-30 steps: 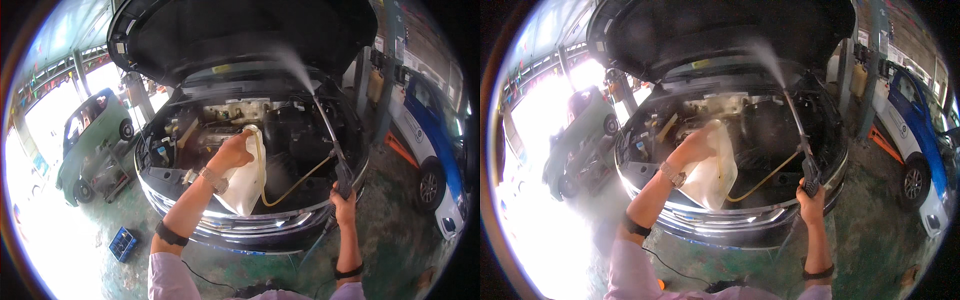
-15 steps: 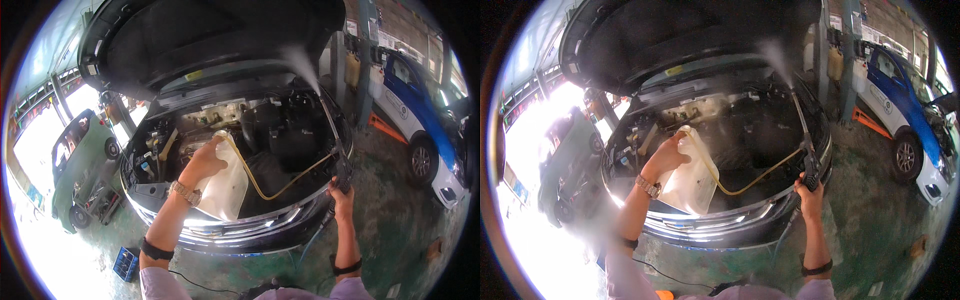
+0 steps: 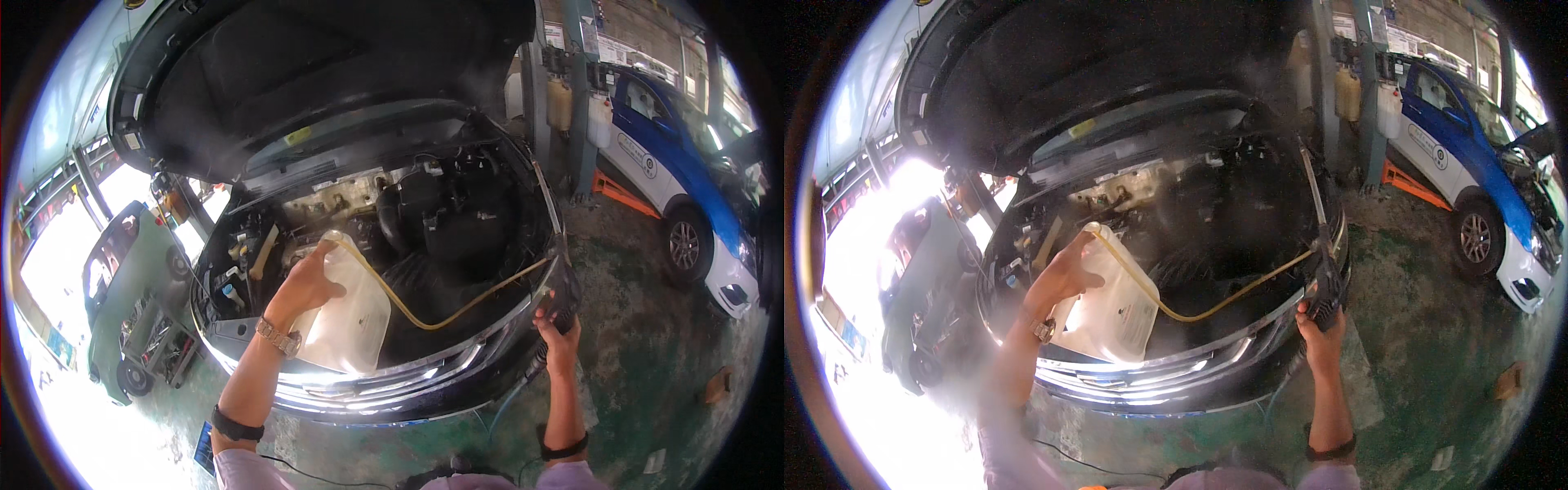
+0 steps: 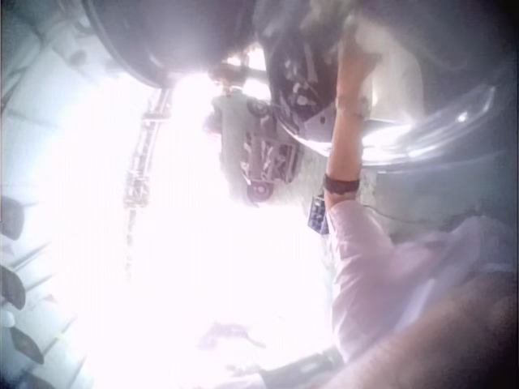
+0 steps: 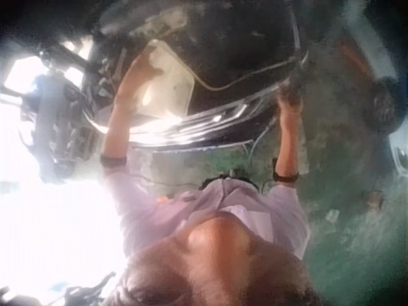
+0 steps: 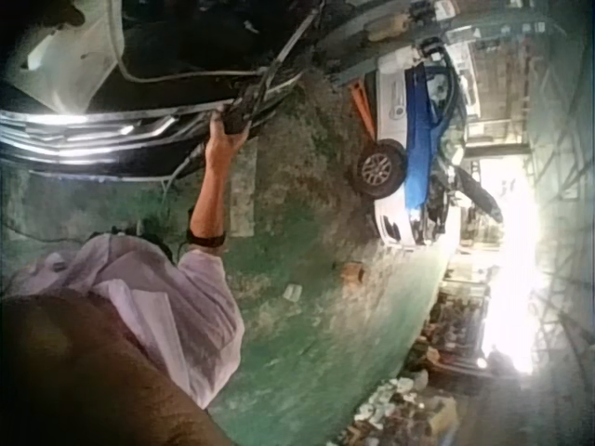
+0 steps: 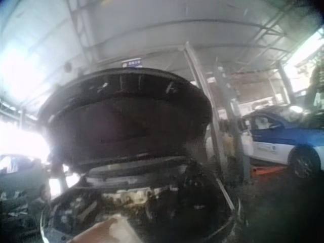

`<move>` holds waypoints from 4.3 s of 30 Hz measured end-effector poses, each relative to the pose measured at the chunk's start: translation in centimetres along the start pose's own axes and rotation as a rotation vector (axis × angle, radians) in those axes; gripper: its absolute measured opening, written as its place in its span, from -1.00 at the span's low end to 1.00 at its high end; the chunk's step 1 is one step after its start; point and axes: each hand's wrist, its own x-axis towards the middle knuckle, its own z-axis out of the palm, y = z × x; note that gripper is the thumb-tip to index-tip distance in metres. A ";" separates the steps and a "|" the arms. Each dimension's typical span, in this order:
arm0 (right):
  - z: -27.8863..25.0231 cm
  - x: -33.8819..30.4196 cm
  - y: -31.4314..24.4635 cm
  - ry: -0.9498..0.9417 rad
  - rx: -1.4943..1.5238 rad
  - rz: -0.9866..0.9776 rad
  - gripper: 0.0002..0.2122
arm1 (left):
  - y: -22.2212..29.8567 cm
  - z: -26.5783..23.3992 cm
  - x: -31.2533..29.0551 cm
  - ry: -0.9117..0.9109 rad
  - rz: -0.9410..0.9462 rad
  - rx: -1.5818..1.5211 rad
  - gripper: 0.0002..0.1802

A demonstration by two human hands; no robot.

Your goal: The person uses a pressure washer to clean the engine bay of a car with the hood open. They hold a white plastic container with a yellow tube in the left hand and a pressure washer wand in the right hand, directing a high-pressure water stream across various engine components.

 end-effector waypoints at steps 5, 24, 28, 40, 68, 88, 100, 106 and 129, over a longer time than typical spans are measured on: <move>-1.7 -0.9 -0.1 0.006 -0.123 0.018 -0.62 | -0.4 -0.1 0.0 -0.061 -0.008 -0.064 0.04; -1.0 -3.9 -1.0 -0.176 -0.158 -0.120 -0.62 | -3.6 -1.8 -0.1 0.056 0.082 -0.083 -0.01; -1.1 -3.7 0.7 -0.290 -0.166 -0.241 -0.53 | -7.5 -3.3 -1.0 0.001 0.085 -0.348 -0.04; 16.0 -12.1 -3.9 -0.198 -0.171 -0.366 -0.73 | -9.0 -8.5 0.1 -0.324 0.024 -0.065 0.00; 38.1 -15.2 2.5 -0.530 -0.143 -0.100 -0.65 | -37.8 -24.3 -7.3 0.246 0.029 -0.085 -0.15; 61.5 -24.8 4.2 -0.610 -0.354 -0.147 -0.79 | -48.3 -26.9 -5.4 -0.063 0.175 0.060 -0.06; 62.1 -22.1 5.1 -0.735 -0.576 -0.094 -0.77 | -47.5 -26.8 -6.7 0.002 0.189 0.070 -0.06; 60.7 -21.5 5.6 -0.772 -0.341 -0.120 -0.83 | -46.9 -27.1 -7.6 -0.046 0.172 -0.011 0.00; 58.5 -20.0 12.4 -0.531 -0.328 0.101 -0.80 | -47.6 -25.6 -5.9 -0.039 0.130 0.025 -0.09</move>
